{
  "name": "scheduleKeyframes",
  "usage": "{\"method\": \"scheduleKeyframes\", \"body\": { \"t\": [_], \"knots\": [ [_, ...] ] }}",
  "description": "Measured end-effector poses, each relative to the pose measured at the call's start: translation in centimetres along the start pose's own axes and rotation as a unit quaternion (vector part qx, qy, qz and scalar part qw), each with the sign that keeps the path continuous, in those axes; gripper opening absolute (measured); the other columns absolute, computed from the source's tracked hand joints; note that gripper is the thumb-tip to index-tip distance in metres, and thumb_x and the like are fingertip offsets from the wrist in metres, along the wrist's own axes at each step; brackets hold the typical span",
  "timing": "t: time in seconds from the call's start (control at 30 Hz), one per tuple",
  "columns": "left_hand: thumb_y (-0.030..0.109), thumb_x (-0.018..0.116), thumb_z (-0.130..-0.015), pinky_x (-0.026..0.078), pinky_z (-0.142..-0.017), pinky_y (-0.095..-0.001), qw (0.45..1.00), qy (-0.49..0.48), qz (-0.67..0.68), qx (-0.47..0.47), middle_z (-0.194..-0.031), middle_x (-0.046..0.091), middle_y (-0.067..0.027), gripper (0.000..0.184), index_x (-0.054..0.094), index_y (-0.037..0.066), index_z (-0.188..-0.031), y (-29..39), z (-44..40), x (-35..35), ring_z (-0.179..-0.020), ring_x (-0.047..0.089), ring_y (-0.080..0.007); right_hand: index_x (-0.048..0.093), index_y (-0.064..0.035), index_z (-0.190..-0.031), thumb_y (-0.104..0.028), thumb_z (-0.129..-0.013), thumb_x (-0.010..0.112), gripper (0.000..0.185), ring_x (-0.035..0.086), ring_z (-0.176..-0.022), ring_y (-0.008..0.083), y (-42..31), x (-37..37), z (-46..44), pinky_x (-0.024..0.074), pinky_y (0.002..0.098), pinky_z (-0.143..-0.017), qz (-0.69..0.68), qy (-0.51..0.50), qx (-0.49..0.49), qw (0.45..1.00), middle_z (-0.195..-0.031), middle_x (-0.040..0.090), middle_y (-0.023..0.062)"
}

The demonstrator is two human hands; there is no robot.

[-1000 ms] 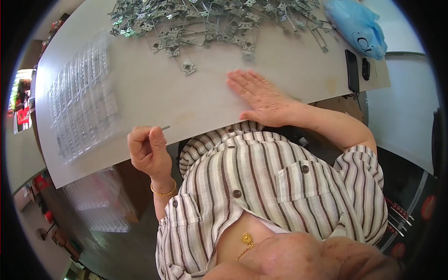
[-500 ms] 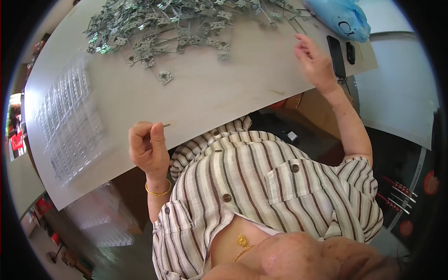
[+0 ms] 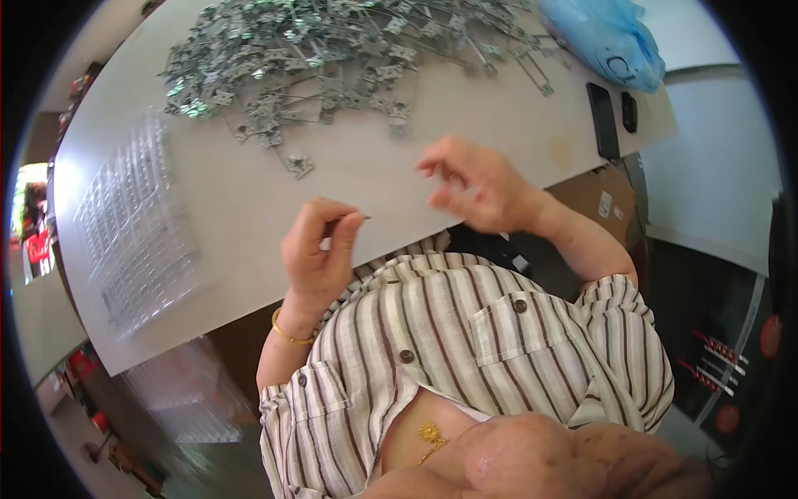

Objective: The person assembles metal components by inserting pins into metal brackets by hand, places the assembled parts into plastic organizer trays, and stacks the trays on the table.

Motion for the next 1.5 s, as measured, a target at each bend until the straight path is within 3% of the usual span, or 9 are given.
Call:
{"method": "scheduleKeyframes", "body": {
  "t": [0.03,0.1,0.3,0.57,0.73,0.97,1.17,1.27,1.5],
  "knots": [
    [0.01,0.067,-0.102,0.043,-0.057,-0.0206,1.0,-0.01,0.0,0.002,-0.084,0.06,-0.0018,0.012,0.061,0.0,-0.1,0.3,-0.2,0.2,-0.065,0.052,-0.0055,0.061,-0.0059,-0.122,-0.022,-0.098,0.07,0.03,0.068,-0.085,0.0221,-1.5,1.5,-0.9,0.0566,0.0339,-0.068,-0.016,-0.044,-0.032,0.998,-0.107,0.068,0.0122],
    [0.01,0.067,-0.102,0.045,-0.059,-0.0214,0.999,-0.003,0.013,0.03,-0.086,0.062,-0.003,0.012,0.061,-0.001,-0.102,1.1,-0.6,0.6,-0.067,0.055,-0.0063,0.063,-0.0055,-0.117,-0.016,-0.095,0.072,0.025,0.07,-0.085,0.0283,-2.6,4.1,-2.0,0.0561,0.0379,-0.065,-0.014,-0.007,-0.165,0.986,-0.103,0.069,0.0146],
    [0.007,0.069,-0.1,0.05,-0.061,-0.0256,0.995,0.028,-0.05,0.088,-0.085,0.065,-0.0059,0.011,0.063,-0.002,-0.102,1.6,-1.0,-1.2,-0.068,0.059,-0.0112,0.063,-0.0028,-0.11,-0.004,-0.094,0.07,0.018,0.069,-0.075,0.0304,-3.5,5.2,-4.5,0.0544,0.0377,-0.066,0.022,-0.045,-0.191,0.98,-0.088,0.068,0.0137],
    [0.007,0.069,-0.095,0.054,-0.068,-0.0395,0.935,0.075,-0.345,0.033,-0.1,0.067,-0.0155,0.019,0.063,0.001,-0.112,-0.9,-3.2,-5.8,-0.078,0.067,-0.0327,0.06,-0.0043,-0.104,-0.009,-0.101,0.066,0.008,0.067,-0.069,0.0174,1.1,4.2,-6.7,0.0539,0.0294,-0.063,-0.1,0.011,-0.029,0.995,-0.081,0.066,0.0075],
    [0.015,0.068,-0.096,0.052,-0.075,-0.0425,0.918,0.04,-0.391,0.05,-0.113,0.066,-0.0178,0.027,0.061,0.001,-0.119,-1.9,-4.1,-4.7,-0.082,0.067,-0.0316,0.058,-0.0021,-0.111,-0.007,-0.105,0.061,0.009,0.063,-0.072,0.0081,1.5,3.8,-8.1,0.0537,0.0237,-0.065,-0.19,0.037,0.022,0.981,-0.083,0.065,0.0025],
    [0.011,0.065,-0.096,0.053,-0.08,-0.0437,0.922,-0.015,-0.387,-0.016,-0.109,0.067,-0.0182,0.02,0.063,0.002,-0.113,-2.6,-5.7,-4.6,-0.092,0.066,-0.0376,0.057,-0.0014,-0.113,-0.008,-0.105,0.06,0.011,0.063,-0.072,0.0087,1.4,4.5,-9.1,0.0536,0.0244,-0.065,-0.238,0.008,0.084,0.968,-0.086,0.066,0.0036],
    [0.012,0.063,-0.101,0.053,-0.072,-0.0322,0.986,0.013,-0.162,-0.029,-0.093,0.066,-0.0077,0.013,0.065,0.001,-0.109,-2.3,-6.2,-6.3,-0.08,0.066,-0.0179,0.056,-0.0032,-0.112,-0.013,-0.107,0.058,0.012,0.064,-0.08,0.0088,1.0,4.3,-10.3,0.0524,0.0239,-0.069,-0.234,0.037,0.064,0.969,-0.092,0.067,0.0031],
    [0.013,0.061,-0.104,0.052,-0.067,-0.026,0.987,-0.005,0.05,-0.155,-0.086,0.065,-0.003,0.014,0.065,0.0,-0.107,-1.4,-6.7,-7.6,-0.076,0.063,-0.0104,0.056,-0.0044,-0.112,-0.014,-0.107,0.058,0.011,0.064,-0.086,0.0082,1.4,4.5,-11.4,0.052,0.024,-0.073,-0.223,0.084,0.04,0.97,-0.098,0.068,0.0025],
    [0.015,0.061,-0.104,0.054,-0.062,-0.0274,0.951,-0.022,0.271,-0.151,-0.087,0.067,-0.005,0.016,0.064,0.0,-0.11,-1.6,-7.9,-8.3,-0.073,0.065,-0.0119,0.055,-0.0059,-0.112,-0.016,-0.108,0.056,0.011,0.066,-0.095,0.0106,2.4,5.0,-13.0,0.0537,0.0267,-0.08,-0.247,0.066,0.043,0.966,-0.105,0.071,0.004]
  ]
}}
Point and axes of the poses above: each hand's wrist, its own z-axis away from the middle knuckle, its own x-axis out of the palm, y = z × x, the point moved 5 cm from there along -z, towards the middle knuckle
